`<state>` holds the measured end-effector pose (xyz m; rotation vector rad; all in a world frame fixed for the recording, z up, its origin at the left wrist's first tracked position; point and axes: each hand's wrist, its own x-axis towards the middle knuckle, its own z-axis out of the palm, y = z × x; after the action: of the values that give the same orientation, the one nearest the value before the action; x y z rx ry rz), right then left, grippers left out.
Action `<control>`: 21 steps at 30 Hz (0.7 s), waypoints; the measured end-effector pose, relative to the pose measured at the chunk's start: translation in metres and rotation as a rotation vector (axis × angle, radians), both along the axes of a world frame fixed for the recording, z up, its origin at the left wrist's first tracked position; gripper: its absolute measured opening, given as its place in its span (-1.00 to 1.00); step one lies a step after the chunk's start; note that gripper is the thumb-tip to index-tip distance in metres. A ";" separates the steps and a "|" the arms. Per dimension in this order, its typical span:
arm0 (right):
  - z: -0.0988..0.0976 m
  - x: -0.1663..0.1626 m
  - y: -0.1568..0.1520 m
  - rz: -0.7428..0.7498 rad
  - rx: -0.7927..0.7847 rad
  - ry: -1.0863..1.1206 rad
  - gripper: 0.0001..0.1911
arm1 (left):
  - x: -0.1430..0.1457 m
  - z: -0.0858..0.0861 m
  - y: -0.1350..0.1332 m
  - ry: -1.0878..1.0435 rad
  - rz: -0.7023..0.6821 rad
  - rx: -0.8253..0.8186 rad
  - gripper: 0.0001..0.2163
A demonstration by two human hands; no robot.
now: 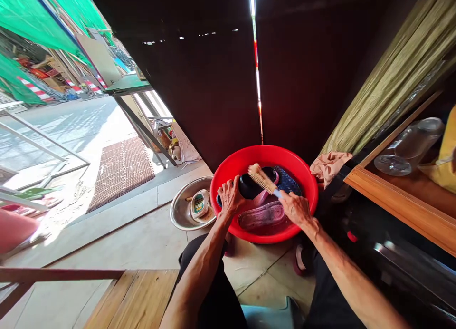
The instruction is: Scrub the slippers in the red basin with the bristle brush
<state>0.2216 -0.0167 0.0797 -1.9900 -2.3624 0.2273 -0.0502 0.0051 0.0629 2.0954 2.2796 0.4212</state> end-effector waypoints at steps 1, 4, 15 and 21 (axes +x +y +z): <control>-0.003 0.001 0.000 0.022 0.010 0.013 -0.49 | 0.002 -0.003 0.002 -0.002 0.008 0.029 -0.10; -0.004 0.011 0.010 -0.076 -0.001 0.008 -0.51 | 0.006 -0.007 0.007 0.001 -0.006 0.064 -0.12; -0.013 0.022 0.011 -0.061 0.102 0.126 -0.49 | 0.016 -0.006 0.015 -0.140 0.102 0.163 0.01; -0.024 0.042 0.042 -0.207 0.223 0.331 -0.53 | 0.018 -0.006 0.009 -0.673 0.145 -0.032 0.03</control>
<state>0.2637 0.0252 0.0554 -1.9029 -1.8799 0.2492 -0.0321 0.0137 0.0565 1.4559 1.9984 0.9184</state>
